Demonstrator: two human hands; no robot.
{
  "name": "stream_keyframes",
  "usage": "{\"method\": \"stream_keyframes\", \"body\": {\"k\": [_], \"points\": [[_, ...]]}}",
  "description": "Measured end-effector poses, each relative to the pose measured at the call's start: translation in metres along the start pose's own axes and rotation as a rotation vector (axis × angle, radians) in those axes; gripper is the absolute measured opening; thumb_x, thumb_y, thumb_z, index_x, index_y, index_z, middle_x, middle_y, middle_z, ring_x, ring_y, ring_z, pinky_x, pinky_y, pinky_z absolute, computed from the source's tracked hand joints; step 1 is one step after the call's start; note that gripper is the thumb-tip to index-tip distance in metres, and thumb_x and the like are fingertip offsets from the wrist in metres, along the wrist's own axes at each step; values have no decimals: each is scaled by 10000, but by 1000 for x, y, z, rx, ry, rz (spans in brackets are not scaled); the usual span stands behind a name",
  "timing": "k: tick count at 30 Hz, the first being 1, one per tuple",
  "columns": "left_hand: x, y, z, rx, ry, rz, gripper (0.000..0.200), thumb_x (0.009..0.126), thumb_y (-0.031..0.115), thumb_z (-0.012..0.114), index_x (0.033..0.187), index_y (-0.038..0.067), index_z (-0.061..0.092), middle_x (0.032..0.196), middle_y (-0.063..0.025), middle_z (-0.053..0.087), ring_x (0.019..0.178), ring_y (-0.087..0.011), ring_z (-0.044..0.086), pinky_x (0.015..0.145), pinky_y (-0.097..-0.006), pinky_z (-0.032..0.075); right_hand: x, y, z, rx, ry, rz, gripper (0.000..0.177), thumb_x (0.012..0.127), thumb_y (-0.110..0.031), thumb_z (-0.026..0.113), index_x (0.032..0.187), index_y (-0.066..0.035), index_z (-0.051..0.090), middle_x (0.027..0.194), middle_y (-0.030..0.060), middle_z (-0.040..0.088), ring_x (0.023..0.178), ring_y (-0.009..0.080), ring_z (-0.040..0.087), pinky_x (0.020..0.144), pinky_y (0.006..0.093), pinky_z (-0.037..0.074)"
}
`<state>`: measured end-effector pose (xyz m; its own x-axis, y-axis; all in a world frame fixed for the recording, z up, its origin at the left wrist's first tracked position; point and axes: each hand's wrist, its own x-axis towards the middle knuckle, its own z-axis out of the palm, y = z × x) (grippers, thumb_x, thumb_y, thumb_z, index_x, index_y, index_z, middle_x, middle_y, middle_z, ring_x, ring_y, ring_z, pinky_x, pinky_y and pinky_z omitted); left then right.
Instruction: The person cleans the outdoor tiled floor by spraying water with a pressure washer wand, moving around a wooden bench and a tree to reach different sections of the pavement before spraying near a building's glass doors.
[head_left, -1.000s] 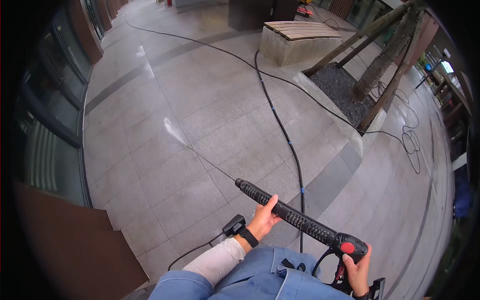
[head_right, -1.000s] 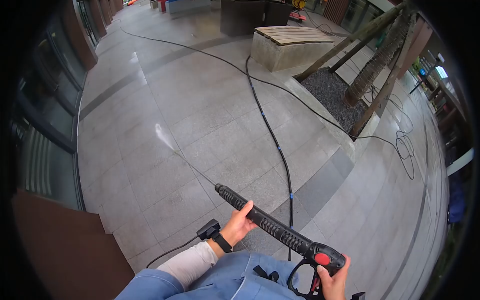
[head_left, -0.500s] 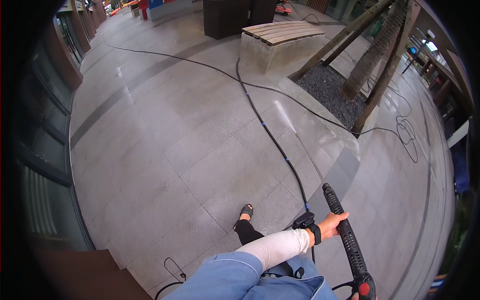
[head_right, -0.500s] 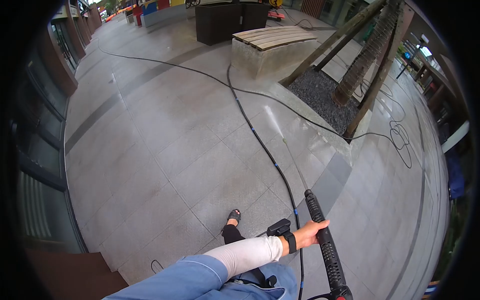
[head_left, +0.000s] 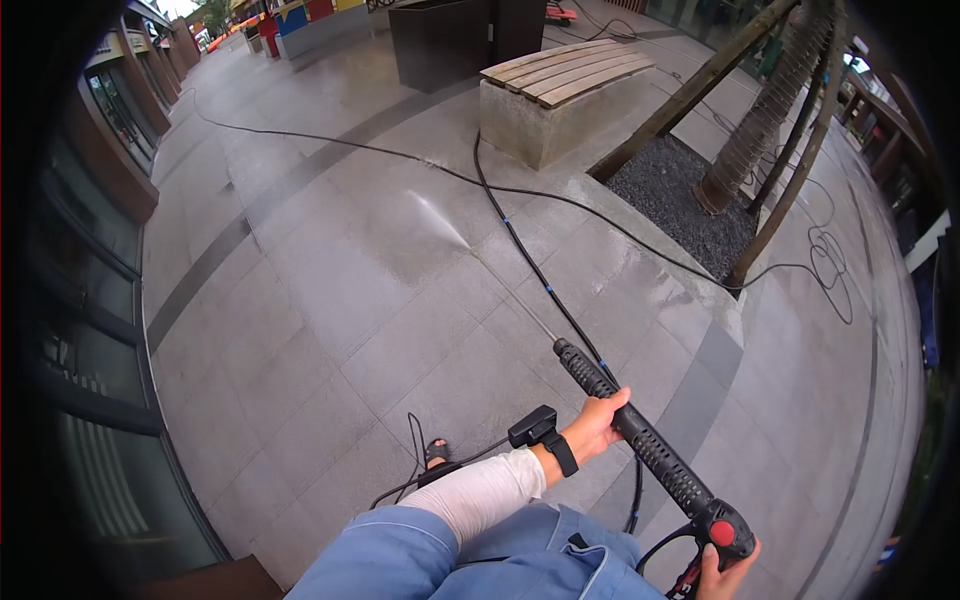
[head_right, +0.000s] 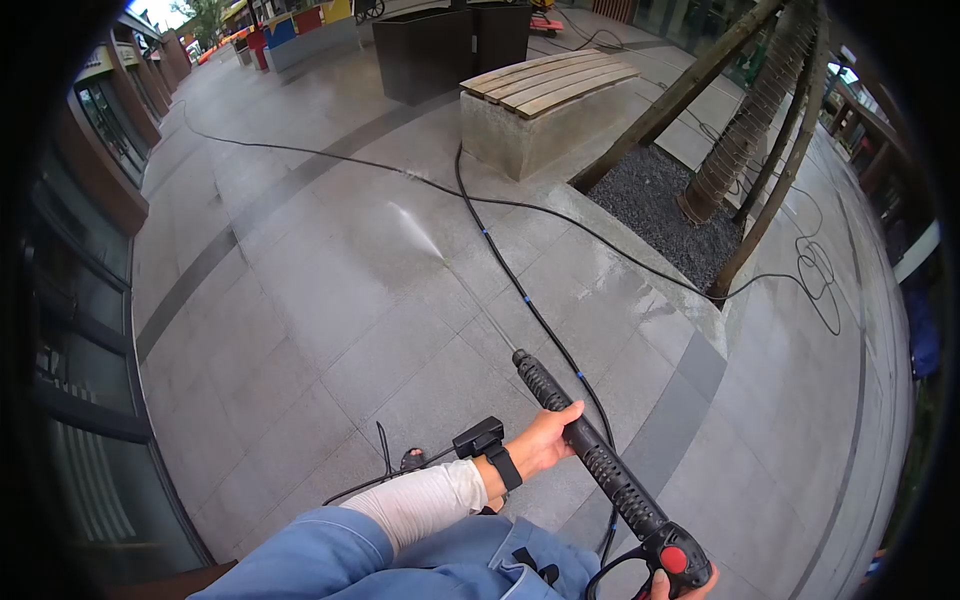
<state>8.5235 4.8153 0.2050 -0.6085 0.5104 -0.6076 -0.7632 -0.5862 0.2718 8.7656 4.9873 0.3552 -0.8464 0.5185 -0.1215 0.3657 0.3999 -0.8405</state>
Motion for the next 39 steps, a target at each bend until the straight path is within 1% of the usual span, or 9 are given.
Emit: {"method": "stream_keyframes", "body": {"k": [6, 11, 13, 17, 18, 23, 25, 26, 39], "points": [[64, 14, 35, 66, -230, -225, 223, 808, 287, 587, 855, 95, 484, 763, -5, 518, 684, -152, 535, 630, -377, 484, -24, -84, 82, -210, 410, -31, 421, 771, 14, 567, 1106, 37, 314, 721, 150, 525, 434, 144, 475, 401, 261, 416], [61, 117, 8, 119, -199, -150, 238, 825, 289, 565, 869, 81, 459, 783, -29, 490, 729, -179, 538, 686, -418, 494, 1, -132, 138, -132, 367, 91, 424, 772, 14, 566, 1097, 39, 295, 776, 154, 521, 465, 137, 487, 412, 266, 422], [55, 142, 8, 161, -176, -88, 236, 825, 294, 565, 854, 83, 464, 783, -31, 501, 718, -179, 542, 678, -410, 496, 18, -124, 149, -14, 294, -52, 419, 768, 11, 573, 1090, 38, 306, 816, 167, 521, 475, 130, 494, 408, 257, 418], [62, 139, 21, 198, -304, -177, 225, 820, 294, 573, 850, 90, 483, 787, -33, 526, 699, -177, 547, 663, -391, 496, 2, -135, 155, -199, 376, -86, 460, 761, -20, 595, 1109, 68, 307, 934, 213, 515, 762, 220, 552, 673, 326, 472], [59, 134, 29, 179, -252, -170, 219, 820, 284, 570, 835, 86, 479, 750, -22, 516, 649, -164, 541, 611, -376, 501, -1, -161, 162, -158, 406, 49, 483, 762, -28, 597, 1123, 80, 295, 984, 220, 499, 863, 249, 529, 771, 353, 443], [58, 126, 22, 139, -76, -155, 209, 821, 266, 568, 837, 80, 473, 722, -19, 497, 605, -159, 532, 565, -390, 499, 5, -123, 140, -110, 375, 202, 470, 775, -21, 581, 1138, 54, 292, 972, 202, 487, 768, 205, 539, 671, 308, 462], [50, 123, 19, 152, -72, -160, 207, 823, 254, 565, 860, 72, 472, 746, -30, 497, 675, -178, 536, 622, -422, 492, 6, -97, 122, -138, 286, -61, 446, 781, -12, 570, 1132, 36, 299, 900, 182, 506, 636, 168, 534, 559, 280, 459], [43, 120, 21, 119, -99, -189, 210, 824, 249, 565, 874, 69, 471, 778, -37, 496, 715, -188, 532, 658, -434, 484, 3, -74, 110, -40, 275, 33, 433, 782, -12, 567, 1127, 28, 308, 831, 162, 526, 531, 146, 510, 480, 268, 439], [20, 93, -8, 33, -156, -80, 199, 834, 242, 554, 884, 71, 464, 821, -41, 502, 767, -189, 538, 701, -417, 487, 8, -68, 89, 50, 169, -103, 384, 787, 1, 554, 1091, 10, 320, 706, 131, 526, 446, 123, 478, 404, 245, 406]]}}
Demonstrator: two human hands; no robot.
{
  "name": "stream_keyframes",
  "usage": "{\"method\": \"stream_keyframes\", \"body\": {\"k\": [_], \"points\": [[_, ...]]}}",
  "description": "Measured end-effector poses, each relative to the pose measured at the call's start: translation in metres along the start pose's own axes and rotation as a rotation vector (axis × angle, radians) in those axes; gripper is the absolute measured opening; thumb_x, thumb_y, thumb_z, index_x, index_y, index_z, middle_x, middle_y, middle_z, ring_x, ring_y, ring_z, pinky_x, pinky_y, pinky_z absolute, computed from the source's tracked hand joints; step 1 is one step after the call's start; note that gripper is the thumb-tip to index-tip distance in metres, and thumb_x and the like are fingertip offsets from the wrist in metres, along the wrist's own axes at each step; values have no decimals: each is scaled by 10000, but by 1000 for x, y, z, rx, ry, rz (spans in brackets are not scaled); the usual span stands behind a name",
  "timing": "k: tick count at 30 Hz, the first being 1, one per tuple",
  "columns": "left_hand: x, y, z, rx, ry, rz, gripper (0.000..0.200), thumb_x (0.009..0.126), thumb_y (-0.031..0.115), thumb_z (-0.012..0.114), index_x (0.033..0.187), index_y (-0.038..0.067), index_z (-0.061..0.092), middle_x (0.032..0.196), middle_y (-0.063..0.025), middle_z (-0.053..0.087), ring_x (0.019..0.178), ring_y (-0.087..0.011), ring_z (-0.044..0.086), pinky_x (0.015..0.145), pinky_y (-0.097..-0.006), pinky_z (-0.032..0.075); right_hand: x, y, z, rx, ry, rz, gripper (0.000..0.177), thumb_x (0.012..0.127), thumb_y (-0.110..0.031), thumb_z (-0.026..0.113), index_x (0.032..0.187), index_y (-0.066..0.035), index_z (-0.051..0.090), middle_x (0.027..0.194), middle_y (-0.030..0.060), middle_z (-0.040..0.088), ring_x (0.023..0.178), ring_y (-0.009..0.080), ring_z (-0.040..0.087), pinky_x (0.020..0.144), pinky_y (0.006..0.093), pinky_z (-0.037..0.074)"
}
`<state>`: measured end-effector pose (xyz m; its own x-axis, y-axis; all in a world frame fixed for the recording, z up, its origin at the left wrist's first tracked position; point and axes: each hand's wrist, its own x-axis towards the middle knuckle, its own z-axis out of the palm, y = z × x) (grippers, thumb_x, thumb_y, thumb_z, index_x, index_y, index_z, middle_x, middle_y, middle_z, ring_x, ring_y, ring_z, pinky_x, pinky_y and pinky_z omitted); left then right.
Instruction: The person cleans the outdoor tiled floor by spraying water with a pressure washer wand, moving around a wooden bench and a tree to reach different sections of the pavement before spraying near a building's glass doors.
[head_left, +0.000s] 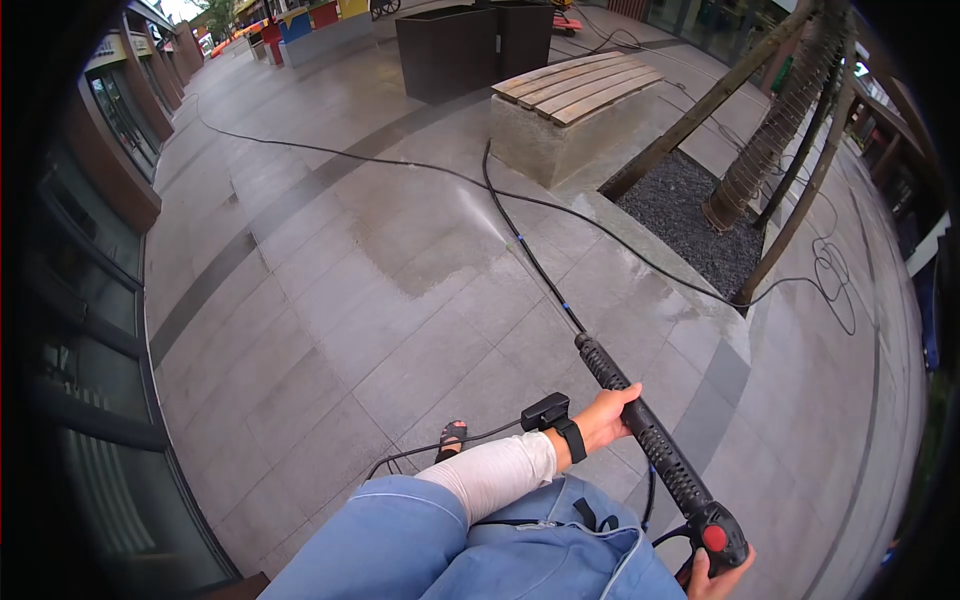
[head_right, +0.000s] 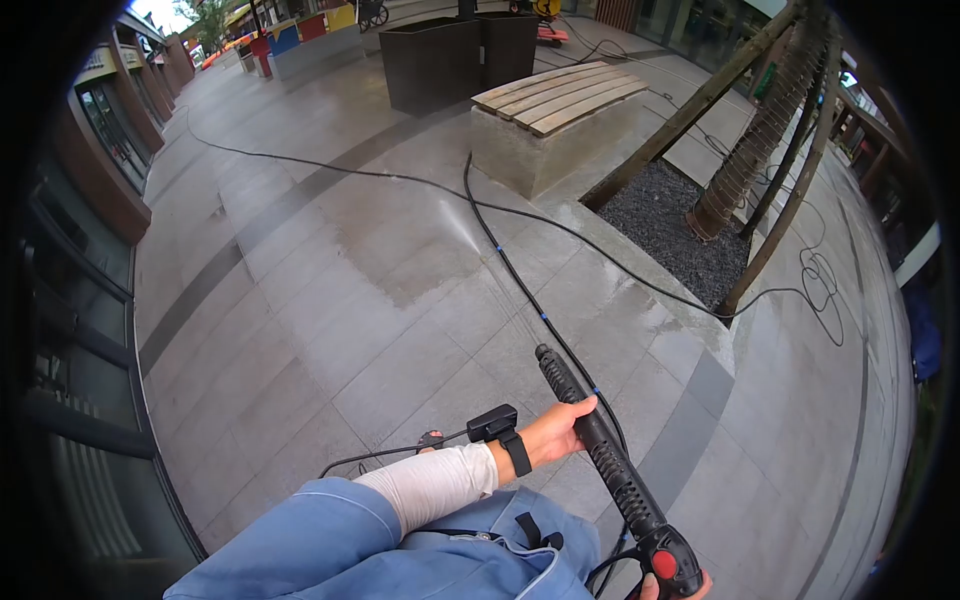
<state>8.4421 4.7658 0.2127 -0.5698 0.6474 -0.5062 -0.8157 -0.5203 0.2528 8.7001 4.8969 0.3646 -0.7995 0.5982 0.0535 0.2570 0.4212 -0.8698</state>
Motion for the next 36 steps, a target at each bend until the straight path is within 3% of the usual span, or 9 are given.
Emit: {"method": "stream_keyframes", "body": {"k": [8, 12, 14, 24, 28, 30, 31, 34, 36], "points": [[-22, 3, -6, 43, 92, 166, 263, 841, 295, 541, 927, 51, 490, 897, -71, 552, 817, -189, 572, 741, -390, 488, 13, 20, -10, -97, -96, 28, 396, 772, 29, 552, 1083, 9, 307, 663, 132, 514, 425, 125, 478, 384, 247, 400], [-8, -10, -15, 2, -112, 81, 237, 829, 289, 561, 899, 78, 481, 854, -44, 542, 792, -184, 568, 723, -409, 488, 0, -4, -10, -115, -53, -87, 407, 765, 29, 559, 1089, 14, 315, 641, 126, 518, 417, 125, 469, 383, 250, 401], [-6, -21, -16, -75, -58, 51, 228, 821, 283, 574, 890, 86, 484, 823, -31, 532, 766, -180, 559, 712, -408, 488, -2, -38, 3, -133, -31, -149, 402, 763, 30, 565, 1091, 23, 334, 646, 126, 524, 413, 127, 465, 385, 248, 400], [-124, -30, -96, -463, 396, 67, 218, 867, 217, 497, 962, 30, 440, 959, -92, 504, 916, -249, 520, 861, -459, 413, 47, -48, 24, -153, -548, 166, 252, 785, -54, 597, 1004, 3, 485, 779, 41, 544, 471, 55, 414, 405, 196, 340], [-50, -42, -65, -273, 110, -35, 221, 845, 257, 537, 932, 67, 466, 926, -66, 517, 882, -215, 537, 823, -419, 439, 10, 1, -19, -229, -280, 64, 396, 787, -14, 575, 1105, 32, 344, 770, 110, 538, 469, 74, 464, 393, 198, 371], [-5, -49, -36, -129, -7, -89, 247, 829, 288, 560, 914, 73, 473, 855, -50, 530, 815, -193, 562, 741, -402, 483, -18, -23, -7, -535, -43, -289, 437, 771, -19, 593, 1112, 53, 329, 827, 157, 536, 577, 132, 533, 498, 242, 453], [1, -44, -13, -82, -77, -87, 247, 829, 292, 559, 899, 69, 479, 831, -47, 531, 790, -191, 567, 720, -404, 491, -22, -24, -3, -541, -35, -291, 437, 771, -19, 593, 1112, 53, 329, 827, 157, 536, 577, 132, 533, 498, 242, 453], [23, -32, 22, -17, -77, -70, 215, 811, 280, 581, 867, 96, 485, 787, -17, 516, 714, -163, 541, 662, -392, 488, -25, -31, 12, -443, 144, -166, 481, 750, -22, 617, 1113, 81, 318, 914, 195, 525, 756, 207, 559, 676, 317, 484], [21, -6, 13, -28, -77, 11, 216, 810, 278, 580, 862, 96, 474, 788, -12, 506, 714, -160, 537, 656, -396, 492, -11, -48, 24, -292, 89, 184, 480, 750, -9, 611, 1114, 89, 315, 984, 213, 503, 907, 241, 527, 811, 354, 442]]}}
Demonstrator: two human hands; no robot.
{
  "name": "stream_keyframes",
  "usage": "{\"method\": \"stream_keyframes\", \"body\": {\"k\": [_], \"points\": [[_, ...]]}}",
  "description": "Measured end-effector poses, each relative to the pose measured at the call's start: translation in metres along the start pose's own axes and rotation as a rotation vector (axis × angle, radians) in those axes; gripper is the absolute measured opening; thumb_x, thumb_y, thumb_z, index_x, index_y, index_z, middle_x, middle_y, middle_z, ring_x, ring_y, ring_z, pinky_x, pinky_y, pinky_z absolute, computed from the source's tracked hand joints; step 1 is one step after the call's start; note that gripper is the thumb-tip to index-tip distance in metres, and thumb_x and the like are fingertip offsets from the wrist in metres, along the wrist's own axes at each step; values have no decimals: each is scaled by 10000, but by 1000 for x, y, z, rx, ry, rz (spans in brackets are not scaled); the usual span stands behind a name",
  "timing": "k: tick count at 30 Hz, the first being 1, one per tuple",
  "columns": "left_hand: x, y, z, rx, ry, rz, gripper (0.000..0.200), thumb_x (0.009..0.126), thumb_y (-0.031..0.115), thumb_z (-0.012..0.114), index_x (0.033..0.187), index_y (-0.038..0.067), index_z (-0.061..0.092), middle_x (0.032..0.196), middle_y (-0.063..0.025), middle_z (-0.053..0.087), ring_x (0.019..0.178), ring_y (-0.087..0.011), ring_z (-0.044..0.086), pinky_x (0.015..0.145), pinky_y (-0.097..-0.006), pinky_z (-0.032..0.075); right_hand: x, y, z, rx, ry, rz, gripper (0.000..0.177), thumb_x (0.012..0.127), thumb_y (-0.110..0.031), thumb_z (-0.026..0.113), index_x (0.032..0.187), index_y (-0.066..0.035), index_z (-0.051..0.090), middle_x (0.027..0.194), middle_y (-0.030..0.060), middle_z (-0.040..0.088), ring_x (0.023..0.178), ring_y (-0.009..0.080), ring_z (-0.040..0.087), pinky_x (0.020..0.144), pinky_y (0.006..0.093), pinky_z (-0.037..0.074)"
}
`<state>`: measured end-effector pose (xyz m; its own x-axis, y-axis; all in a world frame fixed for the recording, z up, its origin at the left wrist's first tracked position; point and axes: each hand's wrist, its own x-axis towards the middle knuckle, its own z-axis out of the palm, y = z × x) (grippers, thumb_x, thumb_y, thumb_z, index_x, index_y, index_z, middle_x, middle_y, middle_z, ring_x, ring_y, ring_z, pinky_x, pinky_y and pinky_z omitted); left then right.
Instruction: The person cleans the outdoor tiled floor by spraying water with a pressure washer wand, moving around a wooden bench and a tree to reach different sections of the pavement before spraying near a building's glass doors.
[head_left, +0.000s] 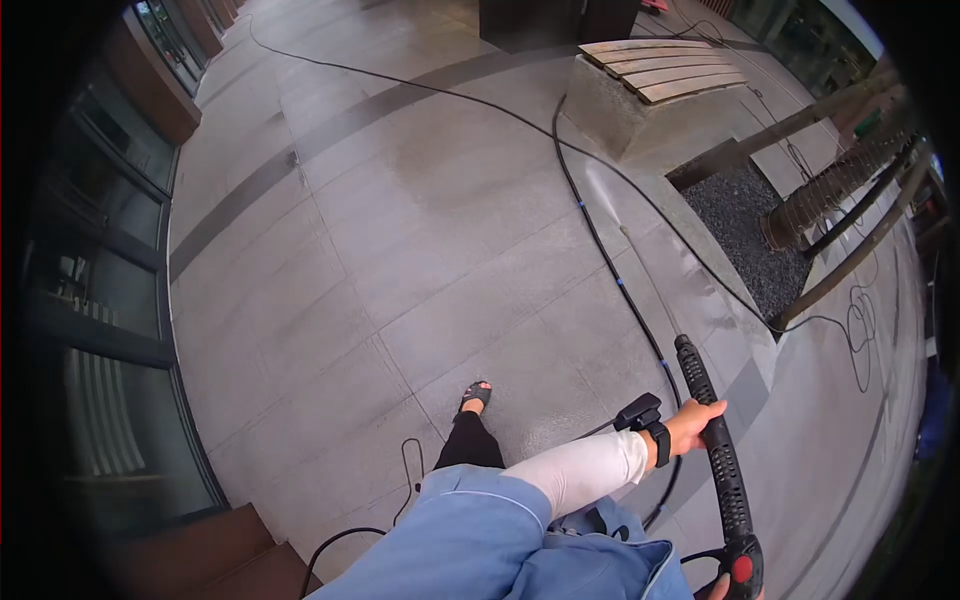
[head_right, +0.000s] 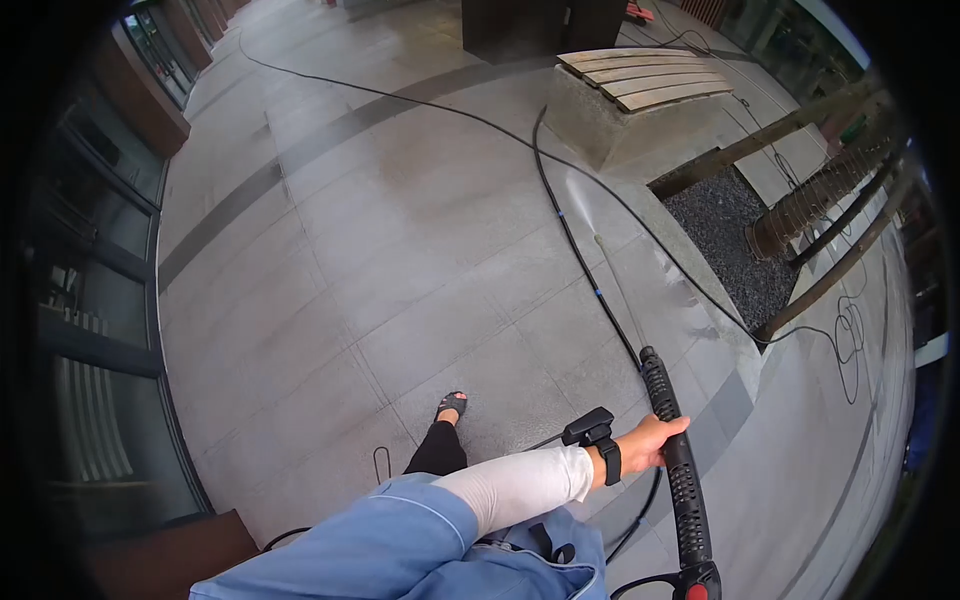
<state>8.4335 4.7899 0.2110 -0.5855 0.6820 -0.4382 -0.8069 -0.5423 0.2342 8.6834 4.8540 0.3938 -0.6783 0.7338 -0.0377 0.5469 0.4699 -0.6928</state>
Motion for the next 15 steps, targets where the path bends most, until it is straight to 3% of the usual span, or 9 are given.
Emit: {"method": "stream_keyframes", "body": {"k": [1, 4, 6, 7, 8, 9, 12, 13, 15], "points": [[-9, 21, -13, -18, 4, 38, 236, 802, 277, 591, 877, 92, 466, 801, -15, 505, 720, -162, 536, 653, -403, 496, 6, -5, 19, -1, 45, -366, 461, 748, 0, 609, 1105, 74, 326, 977, 215, 506, 764, 227, 559, 676, 321, 492], [-50, 86, -75, -105, 84, 221, 248, 807, 288, 594, 881, 78, 484, 798, -33, 527, 739, -168, 564, 684, -386, 501, 25, -46, 69, -66, -200, -608, 469, 753, -3, 607, 1112, 64, 313, 966, 225, 505, 734, 216, 558, 646, 311, 496], [-99, 129, -124, -215, 197, 336, 259, 805, 283, 601, 893, 67, 488, 830, -47, 528, 787, -186, 555, 729, -408, 485, 31, -54, 120, 275, -417, -263, 520, 756, 0, 546, 1175, -34, 240, 872, 113, 503, 477, 109, 478, 392, 224, 399], [-120, 143, -156, -274, 230, 390, 250, 811, 274, 594, 897, 61, 495, 852, -50, 530, 816, -200, 545, 752, -415, 473, 32, -76, 144, 246, -547, -343, 536, 757, 3, 541, 1187, -40, 224, 855, 127, 499, 370, 116, 426, 312, 228, 344], [-147, 156, -182, -355, 275, 456, 237, 818, 265, 585, 901, 59, 502, 860, -52, 535, 834, -210, 539, 763, -420, 463, 26, -104, 165, 216, -644, -341, 535, 753, -8, 557, 1179, -28, 234, 849, 118, 497, 435, 115, 459, 368, 232, 379], [-177, 164, -205, -421, 323, 519, 213, 823, 253, 579, 892, 66, 503, 866, -48, 539, 834, -212, 537, 761, -420, 457, 20, -140, 186, 73, -670, -467, 507, 705, -32, 634, 1087, 0, 302, 848, 122, 553, 725, 185, 549, 673, 284, 446], [-254, 159, -271, -556, 483, 684, 215, 851, 261, 532, 881, 53, 485, 865, -77, 528, 827, -231, 522, 783, -436, 436, 21, -169, 254, 46, -954, -730, 514, 712, -58, 647, 1082, 13, 297, 808, 151, 571, 670, 219, 573, 626, 306, 453], [-280, 157, -275, -608, 528, 726, 219, 864, 259, 504, 899, 45, 478, 905, -101, 544, 875, -260, 535, 798, -455, 441, 21, -178, 269, 4, -1142, -474, 522, 711, -77, 657, 1079, 19, 299, 792, 157, 585, 678, 234, 592, 618, 313, 460], [-313, 152, -282, -658, 582, 736, 224, 867, 248, 491, 918, 32, 459, 910, -117, 533, 897, -276, 535, 827, -463, 436, 19, -190, 297, -43, -1186, -651, 528, 715, -96, 660, 1079, 25, 297, 803, 185, 592, 688, 270, 611, 617, 328, 467]]}}
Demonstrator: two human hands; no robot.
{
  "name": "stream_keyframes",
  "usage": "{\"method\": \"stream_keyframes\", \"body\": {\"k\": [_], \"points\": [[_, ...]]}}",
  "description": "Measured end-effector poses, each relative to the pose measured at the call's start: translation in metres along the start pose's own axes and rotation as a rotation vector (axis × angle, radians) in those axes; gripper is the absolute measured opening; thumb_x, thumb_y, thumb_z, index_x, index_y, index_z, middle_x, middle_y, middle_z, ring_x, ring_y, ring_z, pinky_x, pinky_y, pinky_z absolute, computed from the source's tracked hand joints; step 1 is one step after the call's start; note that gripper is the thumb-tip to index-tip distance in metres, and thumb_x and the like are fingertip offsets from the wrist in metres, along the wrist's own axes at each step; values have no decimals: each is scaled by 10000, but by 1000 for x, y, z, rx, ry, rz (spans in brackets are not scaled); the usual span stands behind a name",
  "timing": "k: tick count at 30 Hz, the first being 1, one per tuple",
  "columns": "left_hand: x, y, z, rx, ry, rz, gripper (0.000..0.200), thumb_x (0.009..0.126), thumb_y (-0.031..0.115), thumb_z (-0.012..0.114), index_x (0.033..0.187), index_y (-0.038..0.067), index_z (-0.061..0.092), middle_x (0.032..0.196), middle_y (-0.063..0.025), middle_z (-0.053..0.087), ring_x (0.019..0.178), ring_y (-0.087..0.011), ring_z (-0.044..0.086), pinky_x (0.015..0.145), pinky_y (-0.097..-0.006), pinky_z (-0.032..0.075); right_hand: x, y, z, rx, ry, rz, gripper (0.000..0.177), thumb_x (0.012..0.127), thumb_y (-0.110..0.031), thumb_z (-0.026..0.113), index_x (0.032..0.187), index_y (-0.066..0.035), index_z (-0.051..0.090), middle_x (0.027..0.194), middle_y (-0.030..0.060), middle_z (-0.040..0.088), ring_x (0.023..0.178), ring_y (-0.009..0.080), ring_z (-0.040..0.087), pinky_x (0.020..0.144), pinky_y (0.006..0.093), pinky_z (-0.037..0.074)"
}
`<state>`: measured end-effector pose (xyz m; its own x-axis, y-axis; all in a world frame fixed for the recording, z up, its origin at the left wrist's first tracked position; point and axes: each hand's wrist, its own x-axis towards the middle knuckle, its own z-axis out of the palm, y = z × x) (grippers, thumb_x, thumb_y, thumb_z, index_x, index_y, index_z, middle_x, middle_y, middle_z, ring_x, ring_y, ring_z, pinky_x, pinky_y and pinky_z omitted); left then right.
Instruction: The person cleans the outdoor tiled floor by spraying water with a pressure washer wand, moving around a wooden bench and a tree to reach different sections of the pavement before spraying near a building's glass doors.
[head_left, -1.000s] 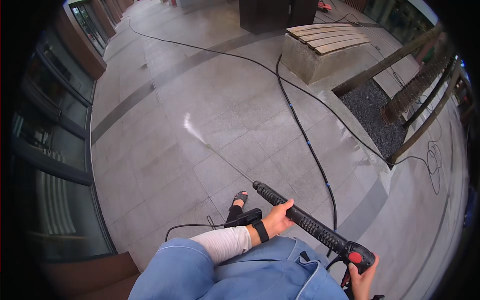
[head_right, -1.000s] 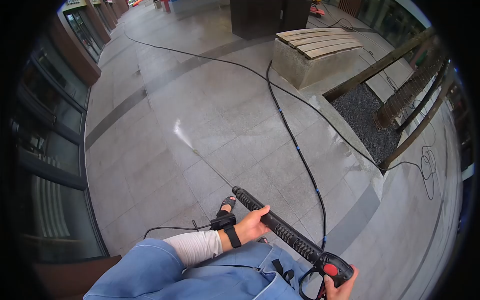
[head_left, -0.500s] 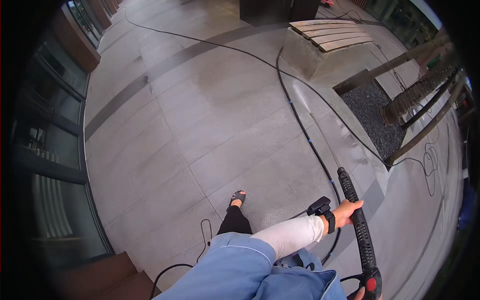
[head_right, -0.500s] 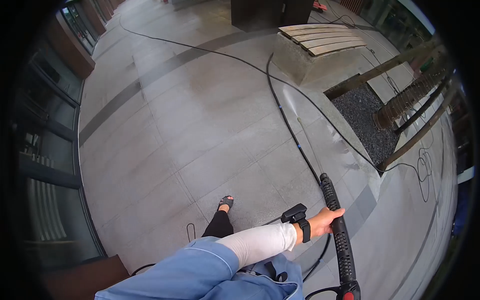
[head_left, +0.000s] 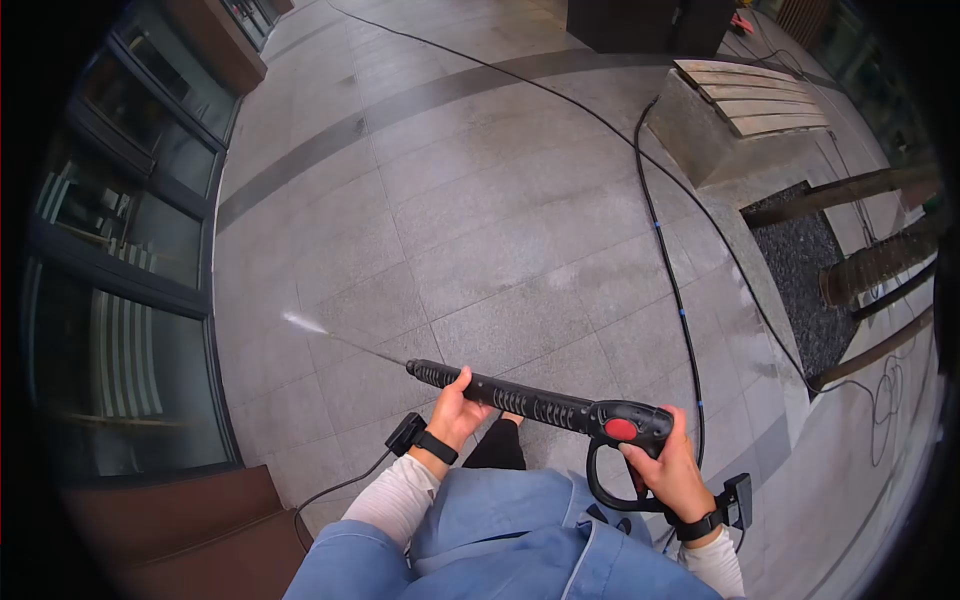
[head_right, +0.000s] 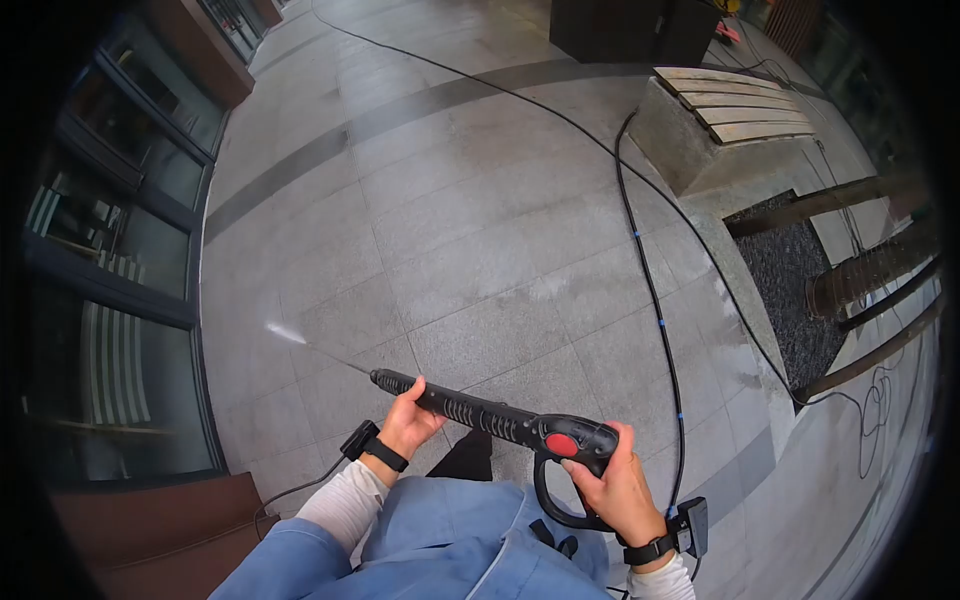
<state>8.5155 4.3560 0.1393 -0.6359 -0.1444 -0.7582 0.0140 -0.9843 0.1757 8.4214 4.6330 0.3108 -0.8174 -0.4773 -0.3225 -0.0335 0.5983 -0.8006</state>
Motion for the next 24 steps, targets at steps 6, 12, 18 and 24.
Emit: {"method": "stream_keyframes", "body": {"k": [6, 12, 18, 24], "points": [[70, -32, 55, 193, -8, -206, 238, 868, 257, 495, 914, 25, 465, 912, -112, 523, 857, -267, 541, 797, -457, 451, -13, 10, -15, -14, 301, 94, 533, 720, -82, 648, 1098, 15, 285, 803, 161, 584, 616, 240, 585, 584, 313, 464], [109, -206, 210, 565, -428, -676, 242, 807, 285, 592, 881, 74, 500, 816, -37, 536, 762, -189, 558, 710, -397, 490, -103, 9, 0, 34, 1043, 459, 485, 773, -47, 577, 1160, -8, 288, 892, 99, 494, 694, 134, 496, 615, 245, 425], [62, -246, 255, 760, -553, -687, 252, 791, 284, 603, 862, 68, 495, 750, -33, 533, 684, -167, 566, 628, -379, 506, -139, -7, 24, -663, 1212, 291, 471, 778, -32, 592, 1113, 46, 271, 826, 197, 535, 488, 158, 504, 420, 257, 450], [106, -85, 178, 623, -410, -559, 251, 813, 280, 587, 886, 59, 496, 836, -60, 536, 781, -202, 565, 720, -407, 489, -61, -55, 74, -17, 998, 221, 430, 810, -53, 549, 1150, -16, 289, 894, 91, 492, 615, 102, 483, 530, 203, 401]]}}
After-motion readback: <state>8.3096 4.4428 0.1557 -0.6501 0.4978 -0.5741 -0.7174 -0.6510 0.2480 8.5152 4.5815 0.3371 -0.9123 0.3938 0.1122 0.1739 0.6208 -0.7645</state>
